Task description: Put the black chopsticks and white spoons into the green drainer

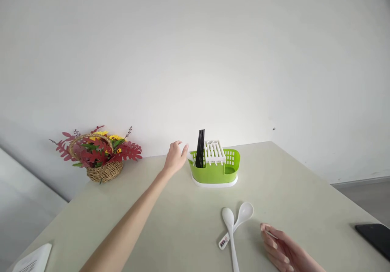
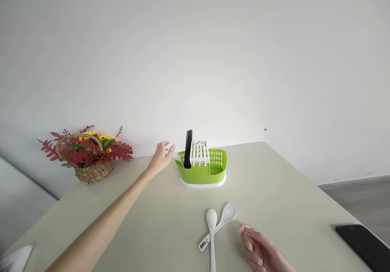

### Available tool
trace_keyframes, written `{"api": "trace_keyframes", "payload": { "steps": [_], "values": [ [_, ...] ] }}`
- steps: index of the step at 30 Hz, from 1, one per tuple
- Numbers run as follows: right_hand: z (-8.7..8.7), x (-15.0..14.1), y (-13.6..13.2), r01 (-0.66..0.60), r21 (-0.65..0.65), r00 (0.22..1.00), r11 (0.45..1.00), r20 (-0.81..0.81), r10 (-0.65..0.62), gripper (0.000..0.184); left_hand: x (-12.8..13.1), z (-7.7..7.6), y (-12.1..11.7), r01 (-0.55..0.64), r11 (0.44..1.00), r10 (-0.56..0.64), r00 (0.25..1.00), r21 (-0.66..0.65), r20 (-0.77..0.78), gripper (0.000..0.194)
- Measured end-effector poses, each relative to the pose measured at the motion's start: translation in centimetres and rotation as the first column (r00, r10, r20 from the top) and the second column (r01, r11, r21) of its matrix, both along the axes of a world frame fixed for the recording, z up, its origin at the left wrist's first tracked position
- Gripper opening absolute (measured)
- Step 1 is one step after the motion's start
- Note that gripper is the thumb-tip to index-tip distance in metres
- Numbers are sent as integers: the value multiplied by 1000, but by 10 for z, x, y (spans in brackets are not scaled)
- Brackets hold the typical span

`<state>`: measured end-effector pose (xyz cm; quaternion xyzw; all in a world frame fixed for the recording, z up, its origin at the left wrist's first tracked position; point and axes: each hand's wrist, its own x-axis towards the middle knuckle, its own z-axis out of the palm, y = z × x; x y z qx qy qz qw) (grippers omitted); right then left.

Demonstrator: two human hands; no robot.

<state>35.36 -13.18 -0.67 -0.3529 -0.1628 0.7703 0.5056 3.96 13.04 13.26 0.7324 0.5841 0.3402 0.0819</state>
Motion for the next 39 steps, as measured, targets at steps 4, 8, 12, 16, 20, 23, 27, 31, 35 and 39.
{"api": "trace_keyframes", "payload": {
  "steps": [4,8,12,16,20,23,27,31,35,39],
  "values": [
    [-3,0,1,5,10,1000,1000,-21,-5,28,-8,-36,-21,-196,981,186,950,12,251,52],
    [1,-1,-1,19,-10,994,1000,-108,-19,23,-11,-90,-62,-257,961,277,893,-103,355,53],
    [2,0,-1,16,-24,988,1000,-155,-19,18,0,-125,-106,-89,979,161,889,-183,428,51],
    [1,0,-1,20,-25,986,999,-166,-24,20,14,-129,-142,104,963,56,827,-250,559,52],
    [2,-1,-2,27,-7,988,1000,-153,-28,21,27,-122,-164,200,934,-46,889,-296,455,48],
    [2,-1,-2,32,-5,994,999,-109,-33,21,39,-120,-173,246,929,-135,920,-275,368,34],
    [-2,0,-1,54,-20,997,998,-59,-55,22,57,-122,-180,239,947,-193,957,-215,216,33],
    [-1,0,0,53,-15,996,998,-64,-54,21,74,-120,-186,256,935,-218,961,-244,172,28],
    [0,0,-2,60,-7,997,998,-53,-60,22,86,-115,-190,248,927,-205,963,-281,173,34],
    [-2,-1,-2,62,-10,996,998,-70,-62,22,90,-113,-191,237,920,-194,967,-313,164,45]
  ]
}}
